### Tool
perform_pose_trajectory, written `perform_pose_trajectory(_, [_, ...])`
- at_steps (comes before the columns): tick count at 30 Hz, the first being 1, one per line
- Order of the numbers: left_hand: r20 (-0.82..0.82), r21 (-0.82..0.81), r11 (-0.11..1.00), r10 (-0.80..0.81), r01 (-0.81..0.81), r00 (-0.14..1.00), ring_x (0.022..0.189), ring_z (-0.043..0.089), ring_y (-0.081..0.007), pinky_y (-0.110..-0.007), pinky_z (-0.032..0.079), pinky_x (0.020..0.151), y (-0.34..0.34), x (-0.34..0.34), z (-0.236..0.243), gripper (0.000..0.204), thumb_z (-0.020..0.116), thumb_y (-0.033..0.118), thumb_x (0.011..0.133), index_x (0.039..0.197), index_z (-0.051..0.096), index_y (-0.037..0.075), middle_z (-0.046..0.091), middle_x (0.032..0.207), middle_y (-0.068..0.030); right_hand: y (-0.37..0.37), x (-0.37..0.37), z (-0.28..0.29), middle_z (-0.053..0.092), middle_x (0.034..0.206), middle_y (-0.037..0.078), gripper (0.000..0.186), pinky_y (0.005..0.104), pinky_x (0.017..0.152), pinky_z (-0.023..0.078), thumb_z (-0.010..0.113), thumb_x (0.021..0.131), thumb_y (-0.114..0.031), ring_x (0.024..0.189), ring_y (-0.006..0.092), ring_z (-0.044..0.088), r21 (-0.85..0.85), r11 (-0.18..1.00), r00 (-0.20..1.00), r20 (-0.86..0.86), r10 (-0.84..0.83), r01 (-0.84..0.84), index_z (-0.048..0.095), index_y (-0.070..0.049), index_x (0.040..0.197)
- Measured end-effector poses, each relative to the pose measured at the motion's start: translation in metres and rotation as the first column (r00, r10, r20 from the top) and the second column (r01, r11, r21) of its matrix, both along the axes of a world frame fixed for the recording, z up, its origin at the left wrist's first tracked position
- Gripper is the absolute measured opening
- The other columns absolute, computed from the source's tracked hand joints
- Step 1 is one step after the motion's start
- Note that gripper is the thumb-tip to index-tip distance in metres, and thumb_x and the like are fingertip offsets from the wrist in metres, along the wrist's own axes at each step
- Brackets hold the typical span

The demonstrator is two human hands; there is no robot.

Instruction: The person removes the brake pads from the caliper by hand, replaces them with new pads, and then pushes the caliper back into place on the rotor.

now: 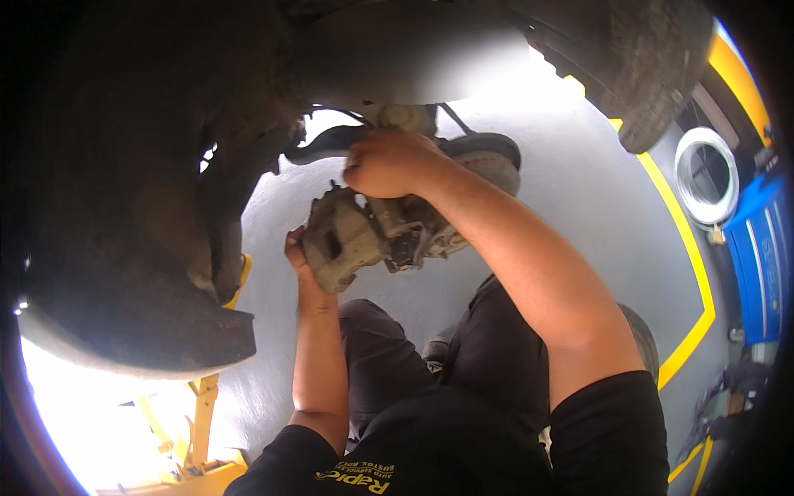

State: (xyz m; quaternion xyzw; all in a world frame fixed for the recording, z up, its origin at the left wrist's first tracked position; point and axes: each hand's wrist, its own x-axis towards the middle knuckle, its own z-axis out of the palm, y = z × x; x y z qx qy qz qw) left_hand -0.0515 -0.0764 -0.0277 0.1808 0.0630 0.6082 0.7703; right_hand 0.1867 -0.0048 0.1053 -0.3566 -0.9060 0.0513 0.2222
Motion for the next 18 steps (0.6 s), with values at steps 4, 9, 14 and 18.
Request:
perform_pose_trajectory(4, [-0.05,0.086,0.994,-0.069,0.073,0.996,0.131,0.056,-0.0386,-0.054,0.047,0.111,-0.007,0.005,0.0,0.072,0.049,0.044,0.088,0.147,0.049,0.003,0.058,0.142,-0.0219,-0.012,-0.006,0.016,0.075,0.093,0.006,0.026,0.0438,0.089,0.056,0.056,0.092,-0.027,0.098,0.0292,0.07,-0.077,0.995,0.997,0.048,-0.06,0.064,0.077,-0.013,0.086])
perform_pose_trajectory(9, [0.052,-0.027,1.0,-0.013,0.014,0.999,0.133,0.053,-0.0399,-0.055,0.045,0.112,-0.002,0.008,-0.03,0.073,0.048,0.052,0.092,0.147,0.048,0.004,0.055,0.145,-0.022,-0.01,-0.003,0.016,0.074,0.083,0.009,0.03,0.0449,0.083,0.058,0.054,0.09,-0.029,0.088,0.0294,0.073,-0.056,0.997,0.995,0.083,-0.049,0.053,0.075,-0.011,0.078])
perform_pose_trajectory(14, [-0.01,-0.131,0.99,0.06,-0.061,0.998,0.136,0.051,-0.0384,-0.056,0.042,0.113,0.001,0.016,-0.039,0.076,0.052,0.052,0.087,0.15,0.048,0.011,0.051,0.151,-0.0167,-0.01,-0.003,0.013,0.074,0.078,0.011,0.03,0.0465,0.077,0.059,0.055,0.089,-0.029,0.079,0.0303,0.073,-0.075,0.995,0.998,0.031,-0.061,0.063,0.074,-0.01,0.074])
perform_pose_trajectory(18, [-0.154,0.007,0.999,0.044,-0.043,0.987,0.142,0.045,-0.038,-0.056,0.041,0.115,0.006,0.013,-0.049,0.08,0.042,0.061,0.096,0.156,0.037,0.009,0.043,0.156,-0.0213,-0.015,-0.003,0.018,0.076,0.093,0.011,0.023,0.0452,0.087,0.056,0.059,0.085,-0.024,0.091,0.0295,0.073,-0.035,0.998,0.998,-0.042,-0.048,0.047,0.076,-0.01,0.089])
